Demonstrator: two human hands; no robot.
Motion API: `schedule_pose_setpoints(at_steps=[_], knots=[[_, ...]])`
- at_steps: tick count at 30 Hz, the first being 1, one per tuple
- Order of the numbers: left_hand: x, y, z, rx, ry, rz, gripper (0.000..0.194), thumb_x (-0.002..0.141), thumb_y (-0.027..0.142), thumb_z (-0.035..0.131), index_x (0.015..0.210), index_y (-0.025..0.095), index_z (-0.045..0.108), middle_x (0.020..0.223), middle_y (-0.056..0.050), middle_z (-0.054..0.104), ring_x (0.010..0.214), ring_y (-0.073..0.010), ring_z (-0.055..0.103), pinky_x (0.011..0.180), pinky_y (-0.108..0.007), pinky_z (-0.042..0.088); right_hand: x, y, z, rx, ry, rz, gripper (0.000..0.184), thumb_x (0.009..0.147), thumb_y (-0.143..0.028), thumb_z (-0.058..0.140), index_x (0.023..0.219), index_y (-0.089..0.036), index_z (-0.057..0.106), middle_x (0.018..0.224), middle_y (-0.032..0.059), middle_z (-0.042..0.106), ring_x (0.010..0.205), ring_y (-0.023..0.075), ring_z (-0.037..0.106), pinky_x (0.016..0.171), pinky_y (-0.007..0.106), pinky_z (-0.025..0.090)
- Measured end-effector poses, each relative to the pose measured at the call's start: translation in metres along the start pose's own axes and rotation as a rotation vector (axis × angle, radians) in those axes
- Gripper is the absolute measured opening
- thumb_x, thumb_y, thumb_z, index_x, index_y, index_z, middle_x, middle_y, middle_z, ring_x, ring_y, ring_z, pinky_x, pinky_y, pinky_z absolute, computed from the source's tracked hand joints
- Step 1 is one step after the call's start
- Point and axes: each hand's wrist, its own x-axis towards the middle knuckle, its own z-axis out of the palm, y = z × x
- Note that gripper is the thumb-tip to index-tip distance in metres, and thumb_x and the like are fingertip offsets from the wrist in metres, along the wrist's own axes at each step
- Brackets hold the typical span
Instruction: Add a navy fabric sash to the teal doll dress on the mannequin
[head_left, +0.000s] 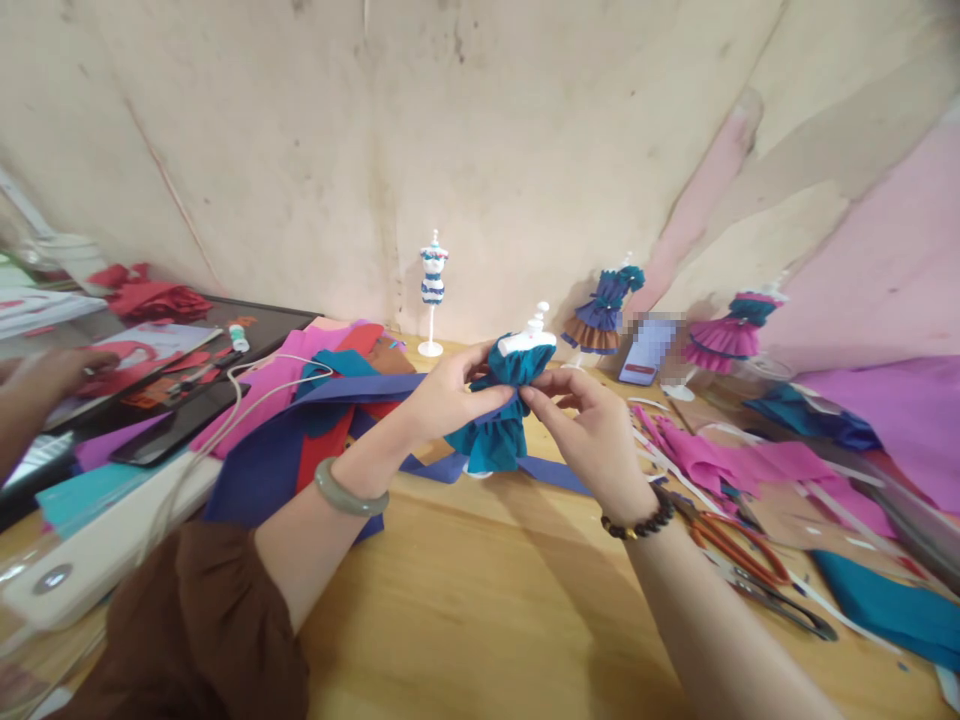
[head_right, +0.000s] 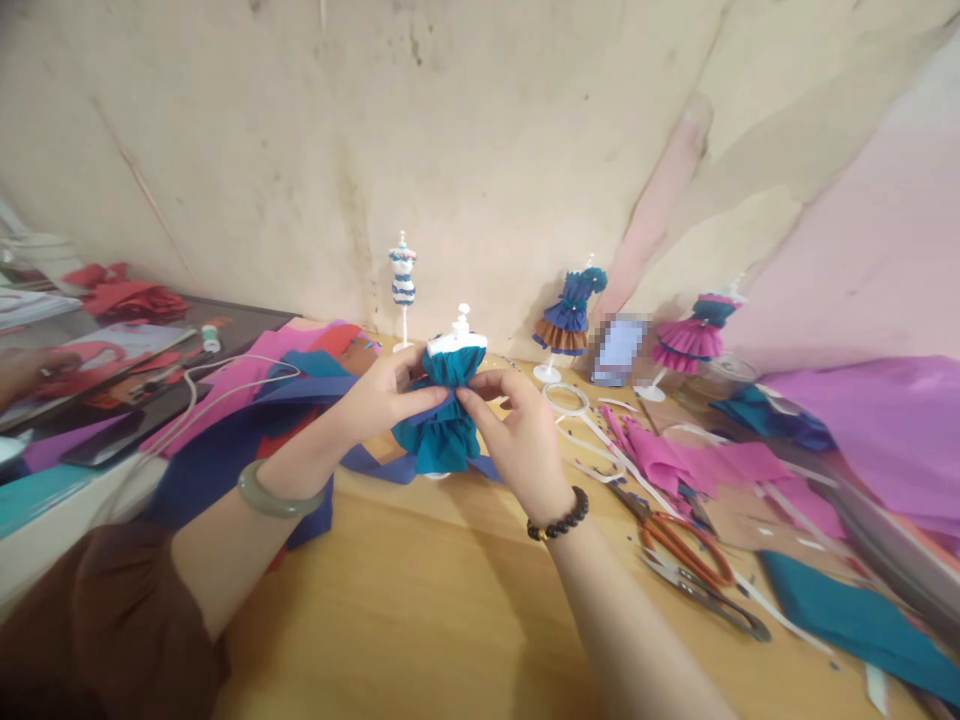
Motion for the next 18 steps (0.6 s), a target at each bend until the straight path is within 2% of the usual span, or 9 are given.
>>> schedule_pose_setpoints(at_steps=[3, 7, 11, 15, 18], knots=[[0.0000, 0.0002, -0.0003, 0.052, 0.044, 0.002, 0.033, 0.073, 0.019, 0.067, 0.105, 0.014, 0.063, 0.102, -0.007, 0.070, 0.096, -0.0212, 0.064, 0.086, -0.032, 0.050, -0.0011, 0.0004, -0.0001, -0.040, -0.003, -0.068, 0.010, 0.083, -0.031, 0.064, 0.084, -0.021, 0.065, 0.083, 0.0033, 0.070, 0.077, 0.0191, 0.064, 0.072, 0.035, 0.049], [0.0002, -0.0019, -0.0026, 0.005, 0.066, -0.015, 0.043, 0.070, 0.019, 0.069, 0.112, 0.014, 0.060, 0.106, -0.008, 0.069, 0.098, -0.0219, 0.064, 0.086, -0.033, 0.050, -0.0013, 0.0038, 0.0004, -0.141, 0.031, -0.294, 0.006, 0.084, -0.024, 0.063, 0.090, -0.022, 0.063, 0.091, 0.0052, 0.069, 0.088, 0.0212, 0.063, 0.079, 0.038, 0.049], [-0.0003, -0.0025, -0.0059, -0.042, 0.023, -0.024, 0.034, 0.074, 0.021, 0.067, 0.108, 0.015, 0.063, 0.105, -0.008, 0.069, 0.099, -0.0218, 0.064, 0.089, -0.035, 0.049, -0.0019, 0.0058, 0.0021, -0.299, 0.072, -0.502, 0.012, 0.086, -0.019, 0.060, 0.097, -0.024, 0.060, 0.097, 0.0070, 0.068, 0.094, 0.0238, 0.063, 0.085, 0.043, 0.048], [-0.0013, -0.0013, -0.0085, -0.066, -0.014, -0.057, 0.030, 0.077, 0.023, 0.065, 0.106, 0.016, 0.064, 0.103, -0.006, 0.070, 0.099, -0.0207, 0.064, 0.089, -0.035, 0.049, -0.0052, 0.0048, 0.0042, -0.373, 0.106, -0.579, 0.015, 0.086, -0.017, 0.059, 0.099, -0.024, 0.060, 0.098, 0.0077, 0.069, 0.096, 0.0248, 0.064, 0.086, 0.044, 0.048], [-0.0015, -0.0013, -0.0087, -0.051, -0.017, -0.042, 0.029, 0.077, 0.023, 0.065, 0.105, 0.016, 0.065, 0.104, -0.006, 0.070, 0.099, -0.0206, 0.064, 0.090, -0.035, 0.049, -0.0077, 0.0042, 0.0053, -0.339, 0.127, -0.573, 0.016, 0.086, -0.016, 0.058, 0.098, -0.025, 0.062, 0.098, 0.0074, 0.071, 0.095, 0.0244, 0.065, 0.086, 0.044, 0.048]])
